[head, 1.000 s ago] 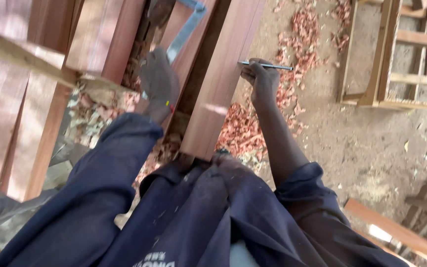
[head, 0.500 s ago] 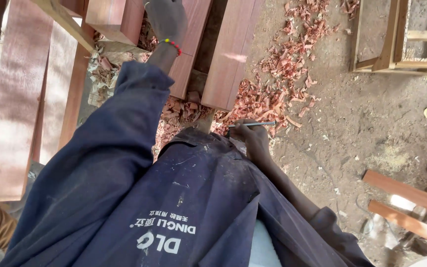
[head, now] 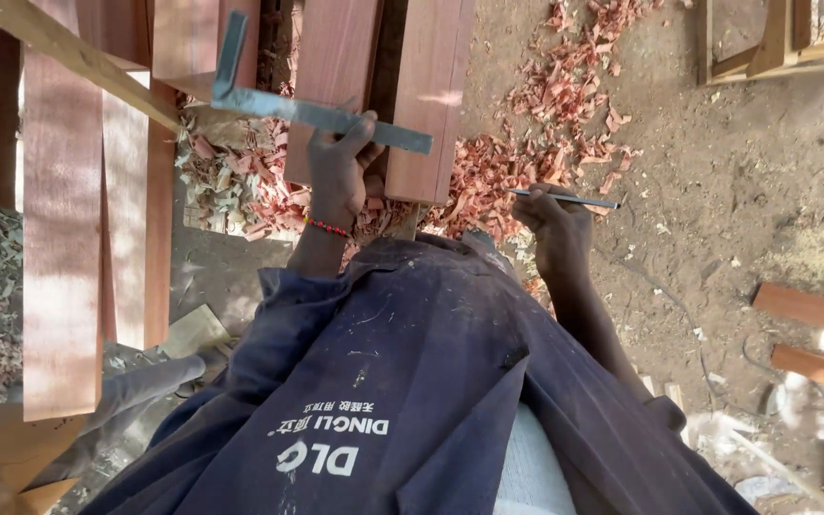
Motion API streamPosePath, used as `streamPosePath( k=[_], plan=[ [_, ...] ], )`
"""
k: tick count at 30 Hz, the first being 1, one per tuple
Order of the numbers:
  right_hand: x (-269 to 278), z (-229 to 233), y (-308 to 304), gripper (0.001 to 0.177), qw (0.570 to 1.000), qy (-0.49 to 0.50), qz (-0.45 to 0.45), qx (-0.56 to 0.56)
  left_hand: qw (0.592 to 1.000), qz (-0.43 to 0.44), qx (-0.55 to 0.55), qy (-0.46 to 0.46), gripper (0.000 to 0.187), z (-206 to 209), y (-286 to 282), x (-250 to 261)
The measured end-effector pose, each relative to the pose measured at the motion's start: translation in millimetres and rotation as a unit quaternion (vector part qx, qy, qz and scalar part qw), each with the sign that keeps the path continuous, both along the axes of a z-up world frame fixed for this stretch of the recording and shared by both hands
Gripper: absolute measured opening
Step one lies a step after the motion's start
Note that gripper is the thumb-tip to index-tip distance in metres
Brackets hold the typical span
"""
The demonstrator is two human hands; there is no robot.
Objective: Measuring wooden beams with a tape measure and marking cut lines using a square and pencil.
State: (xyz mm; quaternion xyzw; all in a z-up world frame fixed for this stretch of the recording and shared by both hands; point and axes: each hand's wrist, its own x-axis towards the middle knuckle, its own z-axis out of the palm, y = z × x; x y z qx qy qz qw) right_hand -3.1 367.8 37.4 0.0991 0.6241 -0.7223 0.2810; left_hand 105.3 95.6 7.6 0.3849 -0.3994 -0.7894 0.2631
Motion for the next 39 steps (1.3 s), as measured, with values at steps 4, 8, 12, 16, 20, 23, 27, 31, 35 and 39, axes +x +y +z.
streamPosePath(
  k=[4, 8, 12, 16, 20, 23, 27, 31, 35, 39],
  plan=[
    [3.7, -7.4, -1.7, 0.018, 1.000, -0.001, -0.018, -0.004, 0.999, 0.004, -0.018, 0.047, 0.043, -37.6, 3.2, 13.0],
    [6.4, -21.8, -6.5, 0.015, 1.000, -0.002, 0.004, -0.021, 0.999, -0.008, -0.020, 0.035, 0.045, -42.6, 10.5, 9.5],
    [9.3, -15.5, -13.0, 0.017, 1.000, -0.012, -0.009, -0.028, 0.996, -0.013, -0.082, -0.027, 0.043, -35.7, 21.8, 5.9],
    [5.1, -19.4, -8.9, 0.016, 1.000, -0.007, -0.011, -0.026, 0.989, -0.006, -0.127, -0.070, 0.041, -26.1, 28.4, 5.9],
    [1.8, -27.0, -7.5, 0.016, 0.999, -0.017, -0.011, -0.027, 0.989, 0.011, -0.116, -0.087, 0.039, -21.4, 29.8, -0.9],
    [3.4, -17.1, -11.8, 0.015, 0.999, -0.018, -0.011, -0.028, 0.984, 0.033, -0.114, -0.132, 0.040, -7.1, 30.1, -9.6],
    [2.8, -11.6, -16.2, 0.010, 0.999, -0.014, 0.044, 0.000, 0.969, 0.049, -0.083, -0.226, 0.035, 16.4, 25.5, -18.0],
    [1.5, -13.9, -16.0, 0.012, 0.999, -0.011, 0.024, -0.023, 0.969, 0.050, -0.059, -0.233, 0.033, 17.6, 23.3, -18.2],
    [-0.2, -16.6, -17.1, 0.014, 0.998, -0.012, 0.026, -0.048, 0.972, 0.059, -0.047, -0.223, 0.033, 17.7, 23.7, -19.0],
    [1.7, -15.4, -20.9, 0.021, 0.996, -0.008, 0.047, -0.074, 0.967, 0.051, -0.061, -0.244, 0.029, 22.0, 24.8, -19.4]
  ],
)
